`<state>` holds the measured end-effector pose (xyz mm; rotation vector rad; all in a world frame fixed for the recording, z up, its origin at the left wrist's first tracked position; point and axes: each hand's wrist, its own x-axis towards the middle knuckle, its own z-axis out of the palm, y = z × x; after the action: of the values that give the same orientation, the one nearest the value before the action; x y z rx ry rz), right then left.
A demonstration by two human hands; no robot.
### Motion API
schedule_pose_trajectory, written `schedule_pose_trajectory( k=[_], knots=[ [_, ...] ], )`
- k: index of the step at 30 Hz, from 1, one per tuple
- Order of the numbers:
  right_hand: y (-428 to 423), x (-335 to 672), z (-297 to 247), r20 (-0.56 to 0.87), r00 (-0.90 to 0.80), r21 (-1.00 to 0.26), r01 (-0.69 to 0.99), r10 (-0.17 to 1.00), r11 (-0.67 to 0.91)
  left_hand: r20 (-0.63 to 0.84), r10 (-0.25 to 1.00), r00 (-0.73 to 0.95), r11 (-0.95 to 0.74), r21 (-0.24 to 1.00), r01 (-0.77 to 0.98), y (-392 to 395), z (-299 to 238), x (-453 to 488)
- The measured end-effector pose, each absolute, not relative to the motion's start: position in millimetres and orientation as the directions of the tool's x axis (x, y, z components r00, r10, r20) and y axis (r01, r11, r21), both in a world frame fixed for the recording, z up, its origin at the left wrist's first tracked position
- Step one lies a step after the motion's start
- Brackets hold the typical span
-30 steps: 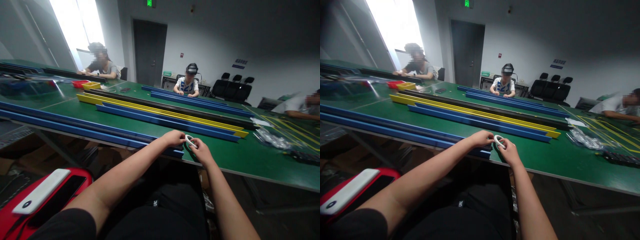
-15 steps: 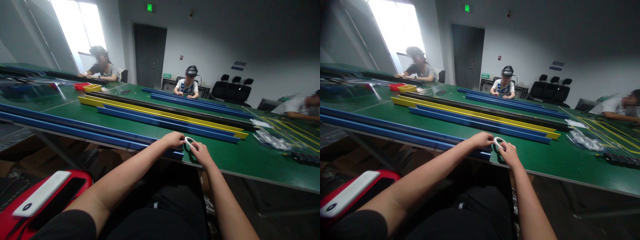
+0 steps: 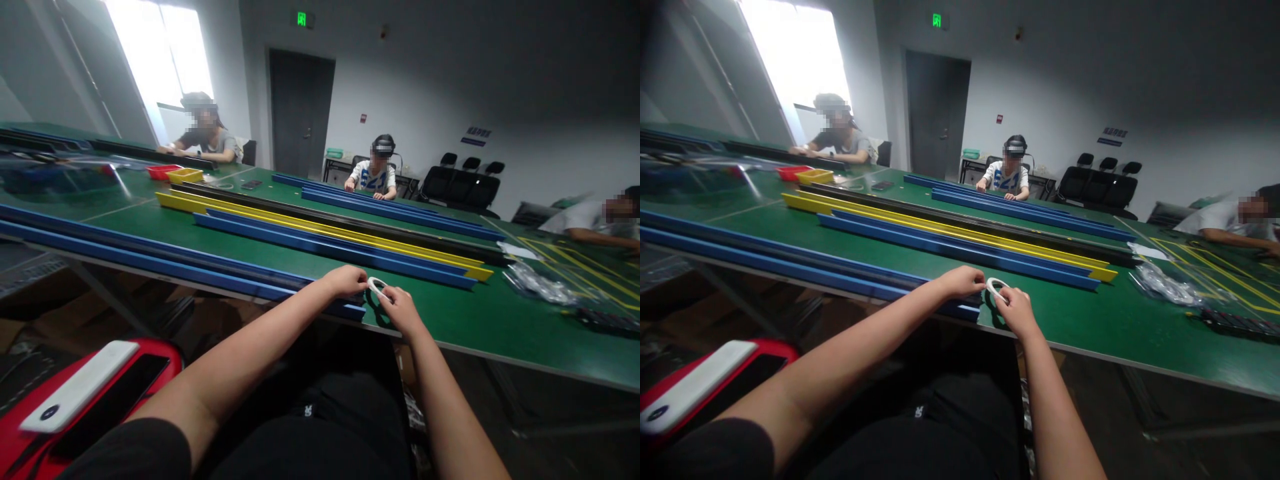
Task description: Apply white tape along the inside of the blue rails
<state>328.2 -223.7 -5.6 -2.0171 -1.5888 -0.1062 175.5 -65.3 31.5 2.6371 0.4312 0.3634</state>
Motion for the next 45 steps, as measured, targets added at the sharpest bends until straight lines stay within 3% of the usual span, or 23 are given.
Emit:
schedule_pose_trajectory(
  k=[15, 45],
  knots=[
    [-223.0, 328.7, -8.7, 0.417, 0.274, -0.344, 0.93, 0.867, -0.129, 0.182, 0.32, 0.93, -0.872, 0.44, 0.215, -66.7, 33.3, 173.8],
    [-225.0, 326.0, -6.3, 0.386, 0.281, -0.44, 0.893, 0.879, -0.093, 0.192, 0.342, 0.92, -0.831, 0.518, 0.202, -64.0, 31.3, 173.7]
  ],
)
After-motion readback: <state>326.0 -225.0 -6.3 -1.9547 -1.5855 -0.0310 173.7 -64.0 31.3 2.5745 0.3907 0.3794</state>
